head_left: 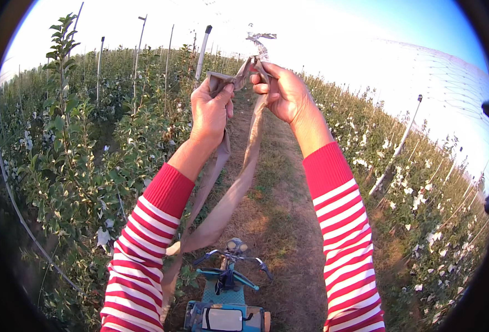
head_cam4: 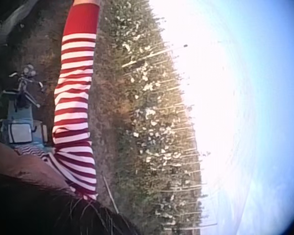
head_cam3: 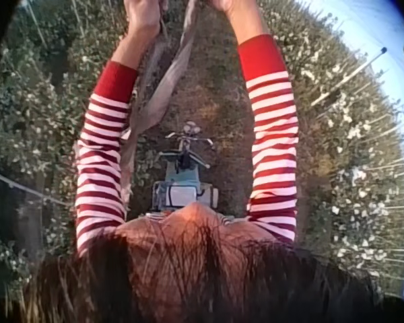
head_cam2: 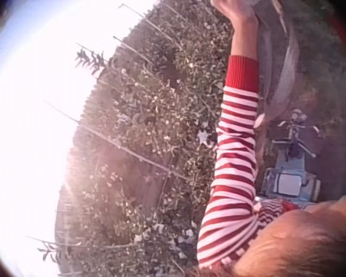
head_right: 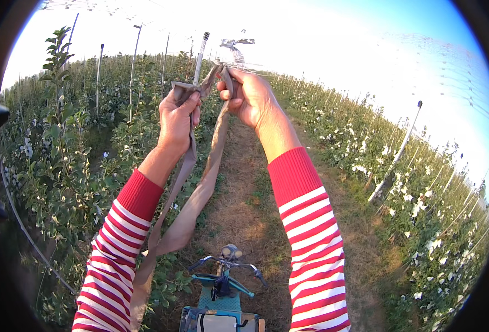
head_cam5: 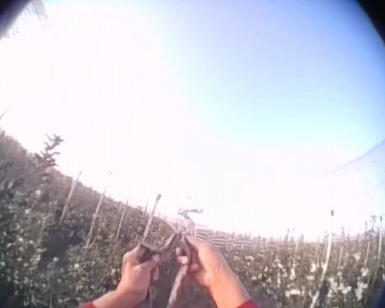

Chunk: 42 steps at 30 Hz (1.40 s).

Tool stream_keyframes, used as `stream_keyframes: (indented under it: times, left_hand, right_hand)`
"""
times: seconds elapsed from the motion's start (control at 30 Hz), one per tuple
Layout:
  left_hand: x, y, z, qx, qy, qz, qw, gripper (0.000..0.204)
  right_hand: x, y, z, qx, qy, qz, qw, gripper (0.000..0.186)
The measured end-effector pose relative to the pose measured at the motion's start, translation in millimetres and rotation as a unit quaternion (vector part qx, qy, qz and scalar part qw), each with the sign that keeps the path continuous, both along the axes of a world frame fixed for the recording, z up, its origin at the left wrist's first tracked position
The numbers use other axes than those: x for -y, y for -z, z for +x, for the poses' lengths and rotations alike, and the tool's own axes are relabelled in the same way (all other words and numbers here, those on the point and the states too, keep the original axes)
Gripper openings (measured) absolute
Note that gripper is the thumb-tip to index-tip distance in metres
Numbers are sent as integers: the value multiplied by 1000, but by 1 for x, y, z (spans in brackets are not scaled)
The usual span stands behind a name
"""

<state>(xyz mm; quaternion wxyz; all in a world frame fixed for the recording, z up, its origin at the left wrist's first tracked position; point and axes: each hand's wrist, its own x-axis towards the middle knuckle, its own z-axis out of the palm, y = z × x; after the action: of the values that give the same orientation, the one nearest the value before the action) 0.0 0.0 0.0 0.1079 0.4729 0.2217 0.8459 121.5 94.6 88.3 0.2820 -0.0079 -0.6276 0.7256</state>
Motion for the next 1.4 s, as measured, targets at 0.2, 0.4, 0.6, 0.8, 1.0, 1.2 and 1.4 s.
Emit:
stream_keyframes:
  times: [0.2,0.4,0.6,0.8,1.0,1.2,1.4]
  left_hand:
    - [-14,4,2,-97,-173,-2,980,3]
    - [-10,-33,14,-16,-48,-90,995,6]
    - [-12,-100,14,-71,1,-181,981,21]
    - [-6,-107,18,-38,24,-215,976,12]
    - [0,-112,11,-8,81,-226,971,10]
    - [-5,-103,3,-11,142,-260,955,16]
    - [-5,-88,7,-3,230,-230,946,13]
  right_hand:
    - [21,22,-4,-5,-133,-143,981,16]
    - [31,19,-1,-78,120,57,988,14]
    - [49,8,-4,-108,228,96,963,18]
    - [49,8,-5,-52,324,175,928,18]
    - [52,14,-6,-62,299,148,941,17]
    - [42,23,2,-63,233,161,957,17]
    - [31,30,9,-75,202,205,955,16]
